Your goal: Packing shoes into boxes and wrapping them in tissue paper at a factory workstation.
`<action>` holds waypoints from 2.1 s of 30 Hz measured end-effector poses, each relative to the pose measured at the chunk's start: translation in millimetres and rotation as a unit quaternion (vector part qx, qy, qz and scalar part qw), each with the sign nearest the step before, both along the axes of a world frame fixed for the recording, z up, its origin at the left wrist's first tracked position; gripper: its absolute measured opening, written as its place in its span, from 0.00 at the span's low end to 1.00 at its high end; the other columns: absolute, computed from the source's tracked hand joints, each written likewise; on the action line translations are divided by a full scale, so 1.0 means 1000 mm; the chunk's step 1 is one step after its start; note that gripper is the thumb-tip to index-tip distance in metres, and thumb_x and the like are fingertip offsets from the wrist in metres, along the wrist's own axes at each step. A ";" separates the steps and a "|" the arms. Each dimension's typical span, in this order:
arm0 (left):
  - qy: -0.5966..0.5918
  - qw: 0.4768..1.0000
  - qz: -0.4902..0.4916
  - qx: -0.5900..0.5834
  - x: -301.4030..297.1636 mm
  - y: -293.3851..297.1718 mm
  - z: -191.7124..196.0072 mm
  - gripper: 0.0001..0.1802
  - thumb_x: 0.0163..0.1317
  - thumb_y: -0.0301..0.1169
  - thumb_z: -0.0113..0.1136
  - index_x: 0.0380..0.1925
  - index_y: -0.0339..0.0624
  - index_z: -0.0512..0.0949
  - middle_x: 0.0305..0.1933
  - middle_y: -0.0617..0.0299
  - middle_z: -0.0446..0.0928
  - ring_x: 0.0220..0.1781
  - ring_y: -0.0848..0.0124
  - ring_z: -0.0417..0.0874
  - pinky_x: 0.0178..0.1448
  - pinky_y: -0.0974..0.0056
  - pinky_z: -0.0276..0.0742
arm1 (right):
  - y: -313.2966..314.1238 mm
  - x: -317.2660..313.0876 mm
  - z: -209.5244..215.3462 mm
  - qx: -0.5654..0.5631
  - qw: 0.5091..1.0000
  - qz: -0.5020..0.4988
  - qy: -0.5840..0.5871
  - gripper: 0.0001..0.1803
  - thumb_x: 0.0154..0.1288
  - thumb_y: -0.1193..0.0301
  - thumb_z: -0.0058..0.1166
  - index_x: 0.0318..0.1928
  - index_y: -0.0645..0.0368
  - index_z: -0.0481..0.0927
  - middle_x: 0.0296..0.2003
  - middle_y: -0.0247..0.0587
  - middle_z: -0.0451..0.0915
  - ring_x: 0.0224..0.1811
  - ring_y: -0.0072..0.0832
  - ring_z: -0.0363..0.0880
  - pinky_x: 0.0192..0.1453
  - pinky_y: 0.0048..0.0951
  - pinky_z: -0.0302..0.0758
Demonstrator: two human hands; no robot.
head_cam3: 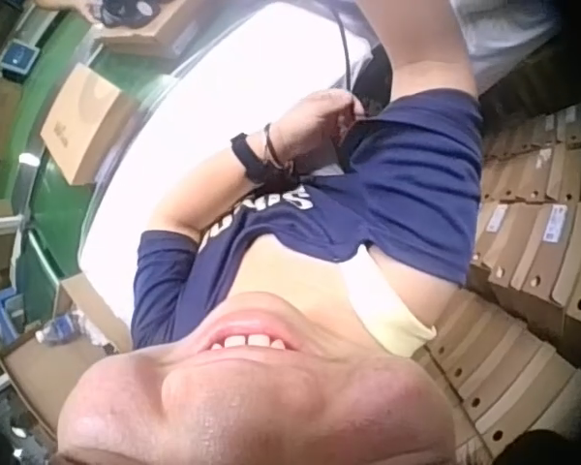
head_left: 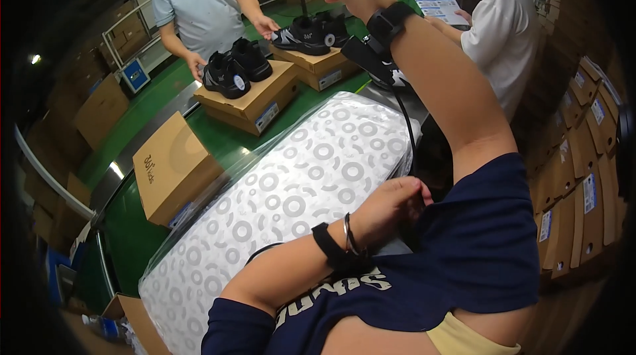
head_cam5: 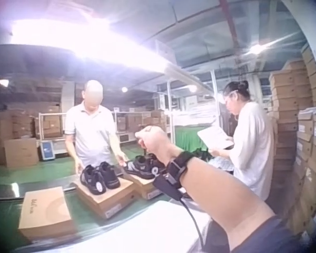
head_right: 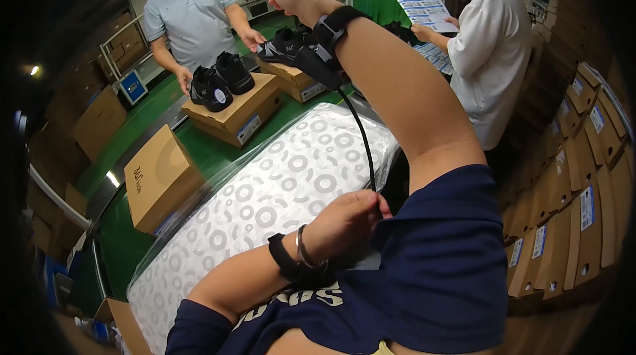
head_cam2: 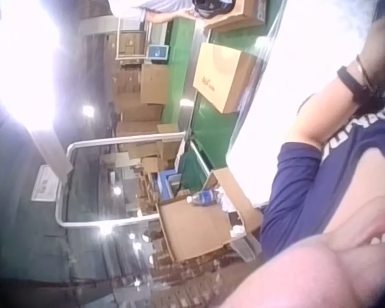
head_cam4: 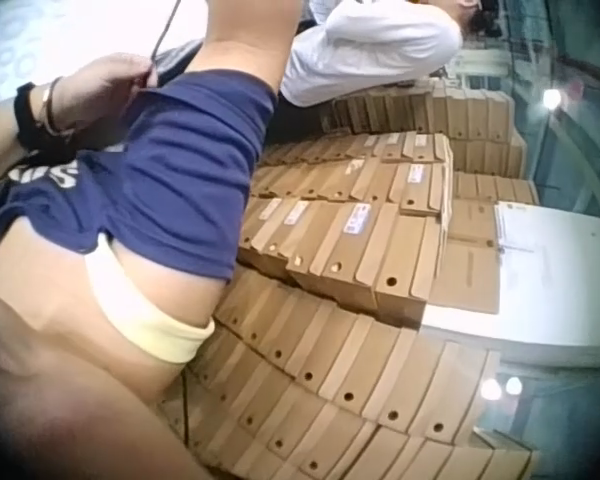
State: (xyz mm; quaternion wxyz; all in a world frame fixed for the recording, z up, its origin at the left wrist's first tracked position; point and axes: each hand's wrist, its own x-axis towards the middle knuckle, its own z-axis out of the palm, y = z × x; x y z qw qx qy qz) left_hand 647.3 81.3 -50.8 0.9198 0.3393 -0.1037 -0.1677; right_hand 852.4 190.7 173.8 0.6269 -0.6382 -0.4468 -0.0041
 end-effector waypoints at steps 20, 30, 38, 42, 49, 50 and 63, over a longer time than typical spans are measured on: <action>-0.019 0.803 0.490 0.338 -0.117 0.159 0.101 0.14 0.58 0.32 0.50 0.41 0.36 0.72 0.34 0.60 0.75 0.35 0.73 0.75 0.40 0.71 0.71 | 0.168 -0.039 -0.119 -0.080 0.930 0.042 -0.356 0.15 0.46 0.66 0.57 0.36 0.59 0.77 0.32 0.47 0.77 0.40 0.40 0.75 0.44 0.34 0.71; 0.084 0.531 0.583 0.609 -0.185 0.201 0.074 0.11 0.53 0.20 0.53 0.38 0.34 0.74 0.34 0.58 0.76 0.36 0.74 0.77 0.42 0.73 0.72 | 0.276 -0.021 -0.162 -0.135 0.941 0.106 -0.291 0.18 0.48 0.71 0.59 0.41 0.63 0.72 0.38 0.55 0.74 0.46 0.46 0.71 0.49 0.36 0.68; -0.014 0.082 0.578 0.812 -0.156 0.219 0.063 0.45 0.36 0.34 0.69 0.58 0.49 0.59 0.61 0.44 0.53 0.61 0.46 0.56 0.61 0.51 0.53 | 0.065 -0.085 -0.041 -0.163 0.910 0.376 -0.062 0.12 0.52 0.76 0.52 0.40 0.58 0.69 0.28 0.27 0.70 0.29 0.09 0.68 0.30 0.09 0.65; -0.051 0.399 0.638 0.657 -0.170 0.214 0.057 0.40 0.42 0.39 0.68 0.56 0.42 0.62 0.54 0.50 0.66 0.55 0.57 0.68 0.57 0.60 0.63 | 0.045 -0.132 -0.055 0.112 0.857 0.483 0.142 0.21 0.60 0.65 0.52 0.50 0.62 0.65 0.28 0.24 0.70 0.23 0.09 0.66 0.26 0.11 0.64; 0.269 0.731 0.452 0.435 -0.252 0.154 0.058 0.21 0.60 0.35 0.48 0.52 0.36 0.65 0.42 0.59 0.74 0.44 0.72 0.73 0.47 0.69 0.69 | 0.094 -0.209 -0.171 -0.115 0.836 0.474 0.250 0.24 0.54 0.67 0.56 0.47 0.71 0.70 0.31 0.35 0.77 0.29 0.18 0.72 0.36 0.15 0.69; 0.243 0.690 0.489 0.475 -0.278 0.147 0.047 0.24 0.56 0.38 0.55 0.49 0.34 0.68 0.38 0.57 0.75 0.40 0.75 0.73 0.42 0.72 0.69 | 0.092 -0.218 -0.193 -0.145 0.853 0.430 0.258 0.21 0.53 0.69 0.56 0.45 0.72 0.72 0.32 0.38 0.77 0.30 0.19 0.73 0.36 0.15 0.69; 0.606 -0.012 0.275 0.747 -0.408 0.079 -0.066 0.33 0.51 0.46 0.54 0.54 0.37 0.64 0.50 0.42 0.69 0.53 0.52 0.67 0.60 0.43 0.49 | 0.080 -0.211 -0.254 -0.197 0.846 0.380 0.319 0.22 0.56 0.73 0.52 0.50 0.70 0.68 0.36 0.41 0.75 0.34 0.20 0.74 0.40 0.17 0.70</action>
